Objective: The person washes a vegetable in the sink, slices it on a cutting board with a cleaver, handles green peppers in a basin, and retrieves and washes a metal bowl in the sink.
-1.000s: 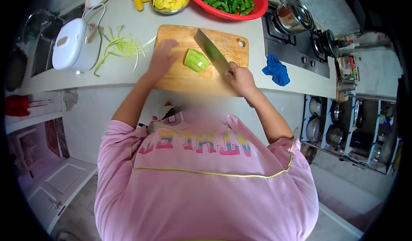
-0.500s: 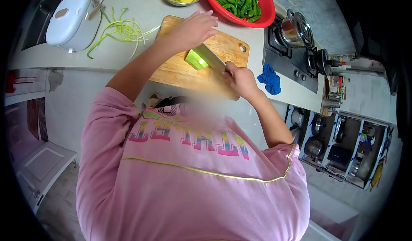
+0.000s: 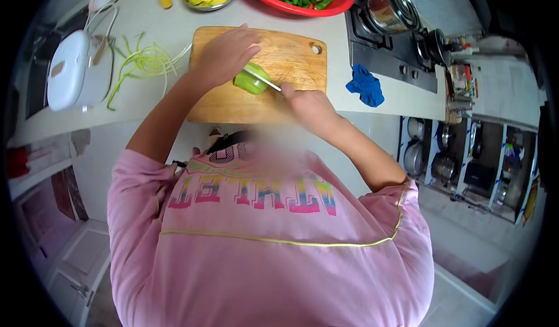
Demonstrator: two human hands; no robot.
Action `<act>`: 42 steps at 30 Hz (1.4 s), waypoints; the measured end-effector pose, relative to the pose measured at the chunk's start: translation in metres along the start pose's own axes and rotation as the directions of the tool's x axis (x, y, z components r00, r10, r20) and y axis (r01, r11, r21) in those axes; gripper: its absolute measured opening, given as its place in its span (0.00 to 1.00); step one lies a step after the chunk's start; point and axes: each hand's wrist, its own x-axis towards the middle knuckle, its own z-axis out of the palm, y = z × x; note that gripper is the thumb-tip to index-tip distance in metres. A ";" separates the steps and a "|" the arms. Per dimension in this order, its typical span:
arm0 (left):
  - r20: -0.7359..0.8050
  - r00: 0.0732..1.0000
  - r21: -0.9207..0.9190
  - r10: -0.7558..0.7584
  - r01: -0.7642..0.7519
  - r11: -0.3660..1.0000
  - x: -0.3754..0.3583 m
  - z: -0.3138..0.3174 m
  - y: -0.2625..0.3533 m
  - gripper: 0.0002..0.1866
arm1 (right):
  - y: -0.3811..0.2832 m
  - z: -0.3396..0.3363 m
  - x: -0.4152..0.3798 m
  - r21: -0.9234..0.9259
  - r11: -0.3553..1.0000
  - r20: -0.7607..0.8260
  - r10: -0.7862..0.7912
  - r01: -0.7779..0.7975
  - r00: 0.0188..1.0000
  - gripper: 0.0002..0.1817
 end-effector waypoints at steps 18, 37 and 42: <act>0.259 0.945 0.068 -0.199 0.188 0.980 0.015 -0.002 0.003 0.19 | 0.011 -0.019 0.011 0.199 0.976 0.222 0.049 -0.094 0.974 0.13; 0.260 0.955 0.107 -0.142 0.117 0.987 0.000 0.019 -0.023 0.11 | 0.008 0.013 0.026 0.067 0.990 0.308 0.096 -0.123 0.946 0.17; 0.172 0.980 0.025 -0.099 0.096 0.995 -0.019 0.013 -0.017 0.07 | -0.006 0.035 0.021 0.000 0.996 0.227 0.091 -0.093 0.970 0.15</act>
